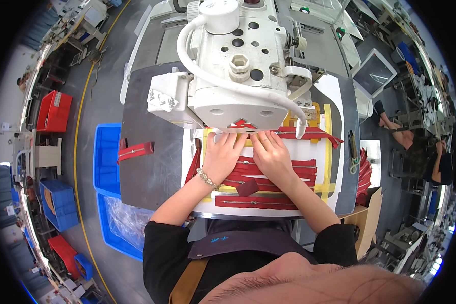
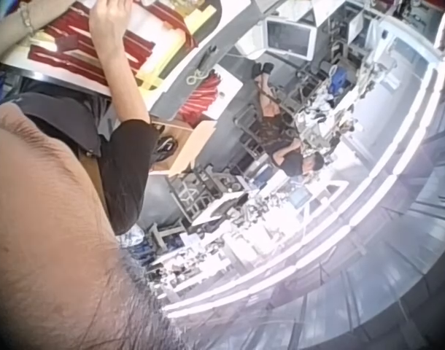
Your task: Sewing red leather strips and zipper components using an industrial sewing machine.
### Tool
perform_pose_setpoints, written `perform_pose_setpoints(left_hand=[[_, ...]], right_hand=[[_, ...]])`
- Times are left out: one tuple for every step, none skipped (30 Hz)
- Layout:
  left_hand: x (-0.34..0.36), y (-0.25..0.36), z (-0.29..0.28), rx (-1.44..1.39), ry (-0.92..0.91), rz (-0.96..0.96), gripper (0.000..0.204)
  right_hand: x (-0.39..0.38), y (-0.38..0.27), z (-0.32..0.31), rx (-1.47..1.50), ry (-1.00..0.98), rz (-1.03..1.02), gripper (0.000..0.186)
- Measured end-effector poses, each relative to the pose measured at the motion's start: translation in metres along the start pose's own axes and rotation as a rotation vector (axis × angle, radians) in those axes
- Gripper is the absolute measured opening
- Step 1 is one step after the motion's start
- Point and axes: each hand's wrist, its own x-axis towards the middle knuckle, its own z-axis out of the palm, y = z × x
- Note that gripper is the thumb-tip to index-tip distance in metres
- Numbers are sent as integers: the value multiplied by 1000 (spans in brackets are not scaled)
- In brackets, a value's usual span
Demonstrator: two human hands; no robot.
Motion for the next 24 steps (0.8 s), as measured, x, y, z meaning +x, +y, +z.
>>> perform_pose_setpoints(left_hand=[[0,0,0,-1,0,3,38],[0,0,0,-2,3,2,37],[1,0,1,-5,5,1,36],[1,-1,0,-4,5,3,36],[1,-1,-1,-2,9,9,36],[1,-2,-2,-1,13,16,36],[1,-2,-2,1,12,15,36],[2,-2,-2,0,-8,21,37],[2,-2,-3,-1,-27,26,38],[2,-2,-2,-2,-25,30,38],[2,-3,-1,5,-6,25,39],[2,-4,0,13,14,21,40],[1,-4,0,14,13,23,40],[1,-5,0,15,13,29,40],[0,-6,0,17,12,36,41],[0,-7,1,16,14,39,41],[-1,-8,2,6,19,39,40],[-2,-10,3,-4,25,39,39],[-3,-12,4,-4,27,42,39],[-4,-16,4,-12,1,42,38],[-5,-19,5,-19,-24,42,37],[-4,-24,0,-12,-33,61,35],[-3,-31,-1,-11,-32,65,35],[-1,-38,-1,-108,-118,44,35]], right_hand=[[0,1,0,9,1,0,37],[0,1,0,19,1,-1,37],[0,2,1,18,2,2,37],[1,1,1,11,-4,-6,37],[1,0,1,4,-10,-15,37],[1,1,0,3,-9,-13,37],[0,2,0,-2,-9,-15,36],[0,3,0,-7,-9,-18,35],[1,2,-1,-6,-8,-18,35],[1,2,-2,25,-17,-15,34],[2,3,-4,56,-26,-12,34],[2,4,-6,53,-24,-10,34],[2,5,-9,91,-56,-10,33],[2,6,-11,128,-88,-11,33],[1,7,-11,129,-86,-10,33],[-1,9,-10,147,-94,-20,33],[-1,10,-9,165,-101,-31,32],[-1,11,-8,163,-99,-29,32],[0,11,-8,190,-78,-37,30],[0,12,-7,217,-57,-45,27],[0,14,-6,214,-54,-43,27],[1,15,-4,223,-64,-59,26],[2,16,-3,231,-74,-75,25],[3,18,-4,229,-70,-72,25]])
